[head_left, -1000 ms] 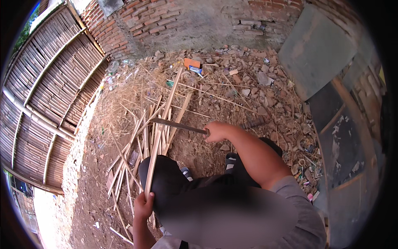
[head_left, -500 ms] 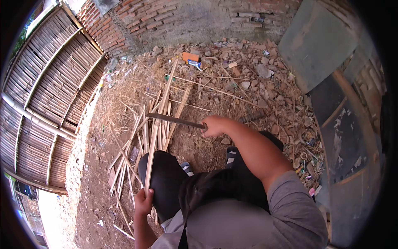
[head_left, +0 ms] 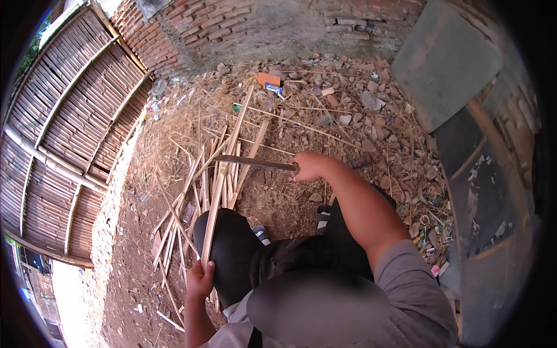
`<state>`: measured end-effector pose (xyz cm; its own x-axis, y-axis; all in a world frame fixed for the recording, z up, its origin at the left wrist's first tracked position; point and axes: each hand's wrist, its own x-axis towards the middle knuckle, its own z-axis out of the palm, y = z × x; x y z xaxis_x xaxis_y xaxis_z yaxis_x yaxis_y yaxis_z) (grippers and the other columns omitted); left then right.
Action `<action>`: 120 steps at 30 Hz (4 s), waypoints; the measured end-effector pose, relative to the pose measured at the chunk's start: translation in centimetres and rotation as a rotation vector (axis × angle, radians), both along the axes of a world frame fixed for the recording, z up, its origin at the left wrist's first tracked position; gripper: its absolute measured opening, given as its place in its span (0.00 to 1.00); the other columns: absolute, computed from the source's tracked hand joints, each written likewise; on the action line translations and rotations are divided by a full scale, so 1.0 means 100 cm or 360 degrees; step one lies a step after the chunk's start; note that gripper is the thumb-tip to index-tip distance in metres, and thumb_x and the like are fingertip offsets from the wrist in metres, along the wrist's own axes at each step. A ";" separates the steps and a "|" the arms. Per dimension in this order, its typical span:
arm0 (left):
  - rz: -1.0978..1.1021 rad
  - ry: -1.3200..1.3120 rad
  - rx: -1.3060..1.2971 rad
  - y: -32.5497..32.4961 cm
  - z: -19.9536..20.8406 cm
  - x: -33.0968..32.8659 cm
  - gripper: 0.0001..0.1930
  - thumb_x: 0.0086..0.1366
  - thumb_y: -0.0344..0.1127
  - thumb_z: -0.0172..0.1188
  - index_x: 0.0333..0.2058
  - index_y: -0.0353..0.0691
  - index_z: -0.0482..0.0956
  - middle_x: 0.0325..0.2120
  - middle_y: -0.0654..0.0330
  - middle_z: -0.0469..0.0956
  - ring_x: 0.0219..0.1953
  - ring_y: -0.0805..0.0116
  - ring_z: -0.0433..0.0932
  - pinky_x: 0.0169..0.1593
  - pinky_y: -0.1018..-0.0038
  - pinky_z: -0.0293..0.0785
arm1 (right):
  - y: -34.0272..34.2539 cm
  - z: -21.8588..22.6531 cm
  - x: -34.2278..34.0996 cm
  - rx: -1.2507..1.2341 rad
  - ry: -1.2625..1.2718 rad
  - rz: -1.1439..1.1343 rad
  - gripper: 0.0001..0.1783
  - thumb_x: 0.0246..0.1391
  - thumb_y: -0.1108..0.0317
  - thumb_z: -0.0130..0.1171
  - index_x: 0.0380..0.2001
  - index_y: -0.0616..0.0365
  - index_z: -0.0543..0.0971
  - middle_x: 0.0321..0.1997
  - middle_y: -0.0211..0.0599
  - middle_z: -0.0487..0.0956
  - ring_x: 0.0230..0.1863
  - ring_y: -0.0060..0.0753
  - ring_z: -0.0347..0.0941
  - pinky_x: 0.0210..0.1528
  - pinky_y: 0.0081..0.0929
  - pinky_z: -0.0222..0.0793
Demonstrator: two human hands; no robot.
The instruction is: The person splits a bamboo stick using a blade while sitting on the ground.
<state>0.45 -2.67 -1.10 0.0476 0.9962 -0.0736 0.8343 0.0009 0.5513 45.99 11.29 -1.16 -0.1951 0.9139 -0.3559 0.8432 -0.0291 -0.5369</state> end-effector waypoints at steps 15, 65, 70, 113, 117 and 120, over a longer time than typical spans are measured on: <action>-0.0040 0.0089 0.0096 0.003 -0.010 -0.009 0.24 0.65 0.52 0.60 0.27 0.32 0.76 0.21 0.40 0.77 0.28 0.39 0.79 0.33 0.52 0.71 | 0.003 -0.008 -0.003 -0.0082 0.0143 -0.0224 0.19 0.46 0.56 0.69 0.40 0.52 0.82 0.38 0.42 0.83 0.43 0.44 0.79 0.46 0.42 0.73; -0.0002 0.0113 0.0068 -0.001 -0.008 -0.015 0.27 0.64 0.55 0.60 0.22 0.33 0.71 0.18 0.40 0.75 0.25 0.35 0.76 0.29 0.49 0.68 | 0.000 0.013 0.020 0.0099 -0.0232 -0.0273 0.31 0.45 0.53 0.69 0.51 0.60 0.80 0.46 0.48 0.82 0.48 0.48 0.79 0.49 0.41 0.74; -0.0028 0.0162 0.0128 -0.012 -0.014 -0.020 0.25 0.67 0.55 0.57 0.26 0.35 0.71 0.21 0.38 0.76 0.28 0.33 0.77 0.32 0.46 0.69 | -0.015 0.039 0.035 0.0245 -0.0014 -0.0728 0.26 0.45 0.56 0.70 0.47 0.57 0.82 0.36 0.45 0.83 0.38 0.46 0.80 0.44 0.40 0.75; -0.0088 0.0211 -0.0122 0.015 0.022 0.004 0.27 0.66 0.56 0.58 0.27 0.32 0.71 0.23 0.36 0.77 0.32 0.33 0.77 0.37 0.48 0.71 | 0.000 -0.001 -0.012 0.0212 0.0092 -0.0135 0.25 0.48 0.52 0.69 0.43 0.58 0.80 0.38 0.49 0.82 0.42 0.51 0.80 0.45 0.42 0.74; -0.0067 0.0249 -0.0115 0.012 0.024 0.006 0.27 0.65 0.56 0.58 0.28 0.32 0.72 0.23 0.37 0.77 0.32 0.33 0.78 0.37 0.48 0.71 | -0.010 0.007 -0.029 0.0260 0.0023 0.0001 0.22 0.47 0.53 0.69 0.42 0.55 0.81 0.37 0.47 0.82 0.43 0.50 0.80 0.45 0.44 0.74; -0.0114 0.0313 -0.0126 0.003 0.029 -0.002 0.27 0.65 0.57 0.59 0.28 0.33 0.72 0.23 0.37 0.77 0.32 0.33 0.78 0.37 0.47 0.72 | -0.022 0.019 -0.044 0.0334 -0.0068 0.0297 0.20 0.47 0.53 0.68 0.40 0.53 0.82 0.31 0.47 0.82 0.37 0.50 0.80 0.40 0.45 0.73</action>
<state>0.27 -2.35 1.83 0.0952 0.9815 -0.1662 0.9252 -0.0256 0.3787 41.55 9.09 0.76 -0.3557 0.9183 -0.1740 0.8454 0.2367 -0.4788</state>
